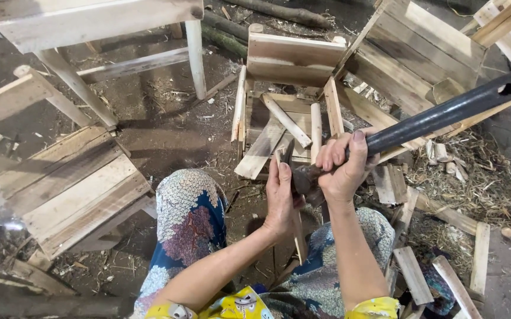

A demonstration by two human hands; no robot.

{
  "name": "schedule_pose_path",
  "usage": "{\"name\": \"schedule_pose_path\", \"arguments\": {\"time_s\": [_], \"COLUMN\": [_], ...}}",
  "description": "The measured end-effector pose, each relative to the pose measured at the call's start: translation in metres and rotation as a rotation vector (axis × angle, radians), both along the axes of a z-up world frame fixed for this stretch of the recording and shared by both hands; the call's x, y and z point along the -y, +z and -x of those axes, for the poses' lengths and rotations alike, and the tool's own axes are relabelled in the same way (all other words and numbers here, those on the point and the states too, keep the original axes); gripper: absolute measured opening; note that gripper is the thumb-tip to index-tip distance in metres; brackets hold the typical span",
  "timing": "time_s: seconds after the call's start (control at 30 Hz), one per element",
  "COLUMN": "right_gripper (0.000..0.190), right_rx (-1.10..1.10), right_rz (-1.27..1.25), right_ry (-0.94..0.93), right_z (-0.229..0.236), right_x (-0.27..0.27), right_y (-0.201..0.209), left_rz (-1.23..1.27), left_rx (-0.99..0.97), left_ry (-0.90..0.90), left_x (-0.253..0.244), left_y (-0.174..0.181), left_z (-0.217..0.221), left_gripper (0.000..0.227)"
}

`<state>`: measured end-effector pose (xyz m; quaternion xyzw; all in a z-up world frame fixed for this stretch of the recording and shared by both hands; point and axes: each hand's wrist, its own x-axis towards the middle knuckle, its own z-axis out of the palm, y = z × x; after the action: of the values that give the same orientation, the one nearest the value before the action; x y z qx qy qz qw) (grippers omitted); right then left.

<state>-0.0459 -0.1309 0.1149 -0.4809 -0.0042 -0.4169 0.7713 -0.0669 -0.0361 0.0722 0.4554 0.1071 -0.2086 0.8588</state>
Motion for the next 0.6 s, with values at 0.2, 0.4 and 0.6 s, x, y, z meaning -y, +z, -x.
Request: {"name": "schedule_pose_path", "arguments": {"time_s": [0.2,0.4,0.6], "right_gripper": [0.016,0.027,0.035], "right_rx": [-0.058,-0.022,-0.088], "right_rz": [0.002,-0.013,0.039], "right_ry": [0.007,0.001,0.078], "right_z": [0.008,0.012,0.007], "right_x": [-0.004,-0.004,0.038], "right_y": [0.021,0.029,0.006], "left_rz": [-0.022,-0.162,-0.239], "left_rx": [0.049,0.241,0.502], "left_ry": [-0.003,-0.01,-0.198], "left_x": [0.008,0.009,0.006], "left_y": [-0.007,0.002,-0.028], "left_z": [-0.001,-0.003,-0.015], "left_gripper": [0.056,0.054,0.05]}}
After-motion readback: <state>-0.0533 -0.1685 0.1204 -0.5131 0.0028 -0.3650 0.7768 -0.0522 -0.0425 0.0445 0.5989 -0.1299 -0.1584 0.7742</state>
